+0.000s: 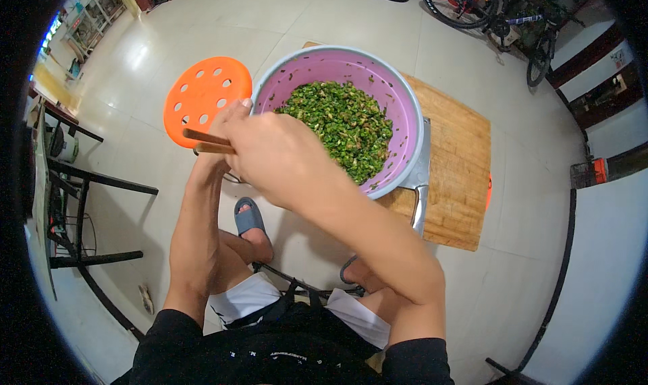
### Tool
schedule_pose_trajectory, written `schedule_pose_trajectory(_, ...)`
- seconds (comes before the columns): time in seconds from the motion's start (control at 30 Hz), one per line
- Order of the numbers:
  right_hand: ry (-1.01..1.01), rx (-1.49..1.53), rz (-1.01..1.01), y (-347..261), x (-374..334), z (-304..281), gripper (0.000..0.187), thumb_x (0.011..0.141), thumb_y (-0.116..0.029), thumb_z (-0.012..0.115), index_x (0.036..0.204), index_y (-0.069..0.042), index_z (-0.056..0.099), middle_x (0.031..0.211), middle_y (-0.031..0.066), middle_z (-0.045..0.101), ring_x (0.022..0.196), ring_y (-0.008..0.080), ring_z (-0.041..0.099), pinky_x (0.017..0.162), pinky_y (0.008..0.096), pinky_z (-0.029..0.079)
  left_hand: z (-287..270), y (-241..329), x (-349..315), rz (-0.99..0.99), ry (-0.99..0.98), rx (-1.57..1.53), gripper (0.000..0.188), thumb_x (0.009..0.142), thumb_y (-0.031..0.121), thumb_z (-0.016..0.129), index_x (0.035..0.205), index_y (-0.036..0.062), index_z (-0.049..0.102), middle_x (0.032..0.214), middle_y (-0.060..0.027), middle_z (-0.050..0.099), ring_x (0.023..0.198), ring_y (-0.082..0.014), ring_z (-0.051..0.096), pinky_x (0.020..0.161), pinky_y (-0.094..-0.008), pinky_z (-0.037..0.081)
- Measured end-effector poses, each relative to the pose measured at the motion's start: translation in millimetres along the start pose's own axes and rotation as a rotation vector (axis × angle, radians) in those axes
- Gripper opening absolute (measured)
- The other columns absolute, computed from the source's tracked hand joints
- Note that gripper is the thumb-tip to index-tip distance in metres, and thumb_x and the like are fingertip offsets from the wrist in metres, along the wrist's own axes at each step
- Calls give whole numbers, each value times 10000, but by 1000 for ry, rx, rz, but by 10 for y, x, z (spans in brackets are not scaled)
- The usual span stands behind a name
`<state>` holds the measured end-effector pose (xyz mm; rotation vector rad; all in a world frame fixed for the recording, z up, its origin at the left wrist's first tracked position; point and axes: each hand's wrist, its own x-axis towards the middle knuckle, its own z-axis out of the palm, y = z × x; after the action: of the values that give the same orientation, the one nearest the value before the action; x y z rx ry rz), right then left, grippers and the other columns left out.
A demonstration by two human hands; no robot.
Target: The person sits on a low stool and uses chopsticks to mix chopped green vegetables in a large pink bowl. The person continuously stirs and lifts the vegetable mixture to ensure even blending throughout the clip.
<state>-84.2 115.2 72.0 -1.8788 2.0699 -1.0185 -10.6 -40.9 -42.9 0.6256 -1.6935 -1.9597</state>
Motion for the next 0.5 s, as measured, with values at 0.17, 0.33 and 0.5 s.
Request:
schedule_pose_trajectory(0.17, -85, -41, 45, 172, -48, -463, 172, 949, -159, 649, 867, -8, 648, 727, 175, 638, 664, 362, 640, 646, 444, 516, 43, 188, -46, -126, -55, -61, 345, 1115, 336, 463, 860, 117, 541, 668, 39, 512, 551, -61, 448, 546, -231, 407)
schedule_pose_trajectory(0.33, 149, 42, 52, 198, 93, -96, 162, 936, -133, 694, 883, 16, 661, 788, 209, 686, 708, 377, 689, 655, 430, 544, 102, 236, -58, -133, -25, -58, 316, 1103, 328, 494, 908, 89, 565, 722, 30, 558, 592, -57, 485, 558, -226, 424)
schedule_pose_trajectory(0.5, 143, -5, 139, -77, -348, 150, 137, 938, -87, 633, 853, -8, 560, 774, 202, 617, 704, 412, 637, 638, 466, 517, 101, -8, 27, -115, 30, 7, 212, 1046, 265, 601, 991, 60, 588, 882, 51, 564, 769, -46, 505, 666, -251, 441)
